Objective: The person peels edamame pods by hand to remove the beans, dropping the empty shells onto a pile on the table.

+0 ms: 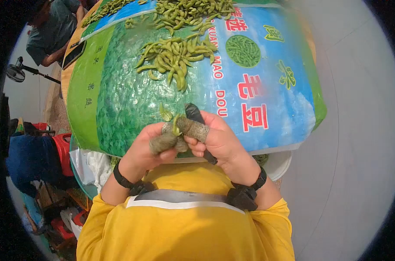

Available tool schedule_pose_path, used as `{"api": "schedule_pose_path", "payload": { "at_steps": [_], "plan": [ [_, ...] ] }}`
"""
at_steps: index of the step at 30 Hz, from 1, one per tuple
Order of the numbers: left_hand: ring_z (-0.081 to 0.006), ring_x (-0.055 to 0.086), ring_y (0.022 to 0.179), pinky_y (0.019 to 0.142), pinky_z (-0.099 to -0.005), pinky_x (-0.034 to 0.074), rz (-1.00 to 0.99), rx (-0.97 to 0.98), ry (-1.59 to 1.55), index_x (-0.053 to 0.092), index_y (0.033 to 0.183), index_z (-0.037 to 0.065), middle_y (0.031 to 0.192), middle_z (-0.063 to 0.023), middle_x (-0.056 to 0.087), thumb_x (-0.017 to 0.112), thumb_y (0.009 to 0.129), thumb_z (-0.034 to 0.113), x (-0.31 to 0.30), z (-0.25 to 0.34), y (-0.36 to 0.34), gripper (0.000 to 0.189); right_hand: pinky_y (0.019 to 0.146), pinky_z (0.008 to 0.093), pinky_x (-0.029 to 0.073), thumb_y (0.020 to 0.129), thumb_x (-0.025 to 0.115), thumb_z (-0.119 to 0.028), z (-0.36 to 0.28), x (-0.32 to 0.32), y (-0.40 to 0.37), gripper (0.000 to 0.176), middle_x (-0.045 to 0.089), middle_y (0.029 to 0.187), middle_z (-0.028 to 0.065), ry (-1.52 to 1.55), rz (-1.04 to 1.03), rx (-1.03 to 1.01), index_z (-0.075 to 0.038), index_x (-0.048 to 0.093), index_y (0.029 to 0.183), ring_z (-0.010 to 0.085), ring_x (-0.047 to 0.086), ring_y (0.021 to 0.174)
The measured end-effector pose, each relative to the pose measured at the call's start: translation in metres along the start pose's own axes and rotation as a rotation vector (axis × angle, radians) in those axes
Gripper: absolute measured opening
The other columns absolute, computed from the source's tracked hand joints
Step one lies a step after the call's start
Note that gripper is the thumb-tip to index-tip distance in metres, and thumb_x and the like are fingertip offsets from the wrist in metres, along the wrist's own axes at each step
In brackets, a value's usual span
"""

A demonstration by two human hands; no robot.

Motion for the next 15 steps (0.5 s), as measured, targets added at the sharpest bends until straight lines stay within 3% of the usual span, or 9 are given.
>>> {"api": "schedule_pose_path", "payload": {
  "at_steps": [1, 2, 3, 5, 7, 9, 12, 15],
  "plan": [
    [-0.0103, 0.057, 0.070, 0.064, -0.0240, 0.046, 0.035, 0.145, 0.332, 0.062, 0.098, 0.000, 0.081, -0.0027, 0.061, 0.055, 0.091, 0.012, 0.005, 0.010, 0.002, 0.015, 0.042, 0.0181, 0.029, 0.086, 0.064, -0.019, 0.000, 0.003, 0.000, 0.014, 0.050, 0.065, -0.0022, 0.002, -0.001, 0.002, -0.008, 0.057, 0.091, 0.0036, 0.039, 0.045],
    [-0.0123, 0.061, 0.076, 0.069, -0.0249, 0.048, 0.070, 0.289, 0.663, 0.062, 0.100, -0.001, 0.087, -0.0052, 0.064, 0.055, 0.091, 0.012, 0.013, 0.020, 0.001, 0.016, 0.042, 0.0181, 0.029, 0.086, 0.063, -0.019, -0.005, 0.001, -0.001, 0.014, 0.049, 0.064, -0.0024, -0.219, 0.077, -0.030, -0.008, 0.057, 0.091, 0.0037, 0.039, 0.045],
    [-0.0123, 0.061, 0.076, 0.069, -0.0249, 0.048, 0.071, 0.288, 0.662, 0.062, 0.100, -0.001, 0.087, -0.0052, 0.064, 0.055, 0.091, 0.012, 0.015, 0.024, -0.001, 0.016, 0.042, 0.0181, 0.030, 0.086, 0.063, -0.019, -0.010, -0.003, -0.002, 0.014, 0.048, 0.063, -0.0026, -0.439, 0.157, -0.062, -0.008, 0.057, 0.090, 0.0037, 0.039, 0.046],
    [-0.0161, 0.062, 0.091, 0.080, -0.0264, 0.049, 0.046, 0.309, 1.040, 0.062, 0.103, 0.000, 0.099, -0.0091, 0.065, 0.053, 0.091, 0.010, 0.025, 0.031, -0.002, 0.018, 0.042, 0.0185, 0.030, 0.086, 0.063, -0.020, -0.010, 0.000, -0.003, 0.014, 0.048, 0.062, -0.0028, -0.428, 0.130, -0.048, -0.008, 0.057, 0.090, 0.0038, 0.040, 0.046],
    [-0.0145, 0.062, 0.086, 0.076, -0.0255, 0.048, 0.036, 0.291, 0.892, 0.062, 0.102, 0.000, 0.094, -0.0062, 0.065, 0.053, 0.092, 0.012, 0.025, 0.027, -0.002, 0.018, 0.041, 0.0188, 0.030, 0.087, 0.063, -0.020, -0.009, 0.000, -0.004, 0.014, 0.048, 0.061, -0.0030, -0.417, 0.105, -0.038, -0.008, 0.057, 0.090, 0.0040, 0.040, 0.046],
    [-0.0129, 0.061, 0.081, 0.072, -0.0246, 0.048, 0.030, 0.275, 0.743, 0.062, 0.101, 0.001, 0.089, -0.0033, 0.064, 0.052, 0.093, 0.014, 0.019, 0.023, -0.003, 0.018, 0.041, 0.0192, 0.029, 0.087, 0.063, -0.021, -0.001, -0.004, -0.003, 0.015, 0.049, 0.062, -0.0032, -0.171, 0.022, 0.022, -0.007, 0.057, 0.089, 0.0041, 0.040, 0.046],
    [-0.0116, 0.055, 0.071, 0.064, -0.0246, 0.045, 0.129, 0.122, 0.554, 0.061, 0.098, 0.002, 0.079, 0.0007, 0.058, 0.049, 0.095, 0.019, -0.005, 0.010, -0.003, 0.021, 0.041, 0.0193, 0.030, 0.087, 0.062, -0.023, 0.001, -0.007, -0.002, 0.016, 0.049, 0.063, -0.0037, -0.155, 0.009, -0.019, -0.007, 0.058, 0.090, 0.0036, 0.039, 0.046],
    [-0.0115, 0.049, 0.065, 0.059, -0.0260, 0.041, 0.254, 0.010, 0.520, 0.060, 0.095, 0.002, 0.074, 0.0005, 0.052, 0.048, 0.095, 0.021, -0.010, 0.001, 0.000, 0.023, 0.041, 0.0186, 0.030, 0.087, 0.063, -0.023, -0.007, -0.016, 0.001, 0.017, 0.050, 0.062, -0.0041, -0.404, 0.135, -0.102, -0.007, 0.059, 0.090, 0.0026, 0.040, 0.047]
  ]
}}
Point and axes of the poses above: each hand's wrist, its own y-axis towards the middle knuckle, its own x-axis out of the palm, z = x × y, the point moved 8 cm from there along y, towards the middle knuckle
